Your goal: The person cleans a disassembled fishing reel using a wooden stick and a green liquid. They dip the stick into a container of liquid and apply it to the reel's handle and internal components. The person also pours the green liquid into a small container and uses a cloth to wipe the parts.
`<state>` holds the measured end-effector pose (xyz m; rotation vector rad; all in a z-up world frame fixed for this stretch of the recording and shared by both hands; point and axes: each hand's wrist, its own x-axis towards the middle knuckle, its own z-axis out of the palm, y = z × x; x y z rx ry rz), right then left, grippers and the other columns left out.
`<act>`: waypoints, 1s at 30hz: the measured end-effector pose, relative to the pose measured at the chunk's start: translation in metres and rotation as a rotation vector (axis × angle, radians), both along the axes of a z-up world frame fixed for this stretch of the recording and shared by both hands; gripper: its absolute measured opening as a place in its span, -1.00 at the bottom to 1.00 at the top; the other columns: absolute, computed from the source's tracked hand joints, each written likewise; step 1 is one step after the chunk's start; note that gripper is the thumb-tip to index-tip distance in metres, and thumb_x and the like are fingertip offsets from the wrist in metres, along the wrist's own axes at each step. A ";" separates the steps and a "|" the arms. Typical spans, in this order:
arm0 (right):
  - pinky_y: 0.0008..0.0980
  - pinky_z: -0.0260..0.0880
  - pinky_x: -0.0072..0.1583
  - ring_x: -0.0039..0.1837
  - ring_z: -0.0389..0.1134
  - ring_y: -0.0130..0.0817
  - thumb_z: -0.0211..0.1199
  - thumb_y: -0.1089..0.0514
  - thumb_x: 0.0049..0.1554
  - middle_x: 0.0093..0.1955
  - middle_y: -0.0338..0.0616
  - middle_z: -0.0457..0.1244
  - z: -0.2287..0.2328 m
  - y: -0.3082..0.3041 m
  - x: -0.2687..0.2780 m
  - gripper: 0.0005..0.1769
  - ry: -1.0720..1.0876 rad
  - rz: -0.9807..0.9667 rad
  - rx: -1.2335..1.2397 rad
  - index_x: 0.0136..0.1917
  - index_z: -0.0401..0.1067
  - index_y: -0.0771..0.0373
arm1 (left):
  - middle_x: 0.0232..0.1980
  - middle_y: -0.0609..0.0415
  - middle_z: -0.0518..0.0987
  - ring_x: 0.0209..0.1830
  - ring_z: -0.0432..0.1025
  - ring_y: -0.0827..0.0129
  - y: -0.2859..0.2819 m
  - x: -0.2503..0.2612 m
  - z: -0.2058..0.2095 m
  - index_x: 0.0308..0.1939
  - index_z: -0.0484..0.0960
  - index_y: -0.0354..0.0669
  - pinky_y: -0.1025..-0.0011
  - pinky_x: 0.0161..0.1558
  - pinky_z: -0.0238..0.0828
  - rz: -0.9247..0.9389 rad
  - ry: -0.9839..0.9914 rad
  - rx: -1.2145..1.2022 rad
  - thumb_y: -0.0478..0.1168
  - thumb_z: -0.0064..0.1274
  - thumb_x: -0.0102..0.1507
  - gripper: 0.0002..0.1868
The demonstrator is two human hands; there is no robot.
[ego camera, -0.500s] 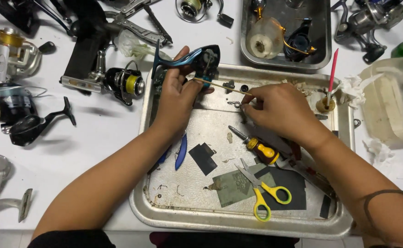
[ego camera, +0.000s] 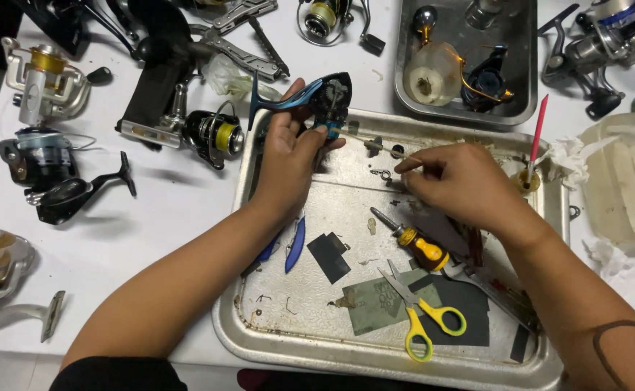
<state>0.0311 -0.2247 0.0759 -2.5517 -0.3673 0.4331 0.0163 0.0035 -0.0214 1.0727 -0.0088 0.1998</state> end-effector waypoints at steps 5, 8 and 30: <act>-0.46 -0.03 -0.31 -0.41 0.04 -0.52 0.20 0.16 0.22 -0.41 -0.29 0.27 0.021 -0.030 0.001 -0.74 -0.018 -0.056 0.190 0.12 0.64 0.07 | 0.20 -0.14 0.50 -0.07 0.65 0.16 -0.002 -0.006 0.028 0.35 0.24 -0.01 0.54 -0.48 0.42 -0.086 0.309 0.047 -0.31 -0.01 0.31 -0.47; -0.52 -0.11 -0.33 -0.40 -0.03 -0.50 0.02 0.28 0.38 -0.39 -0.22 0.11 0.018 -0.051 -0.005 -0.73 -0.040 -0.088 0.516 0.20 0.53 0.30 | 0.32 -0.18 0.48 -0.06 0.65 0.13 -0.005 -0.012 0.033 0.40 0.24 -0.04 0.46 -0.42 0.57 -0.259 0.342 0.066 -0.29 0.02 0.28 -0.40; -0.54 0.05 -0.35 -0.39 0.07 -0.60 0.26 0.24 0.21 -0.41 -0.37 0.18 -0.041 -0.067 -0.024 -0.75 0.506 -0.038 0.675 0.10 0.63 0.36 | 0.33 -0.07 0.54 0.11 0.51 0.43 -0.013 -0.030 0.035 0.57 0.05 -0.15 0.49 0.10 0.56 -0.821 0.169 0.439 -0.26 0.08 0.27 -0.18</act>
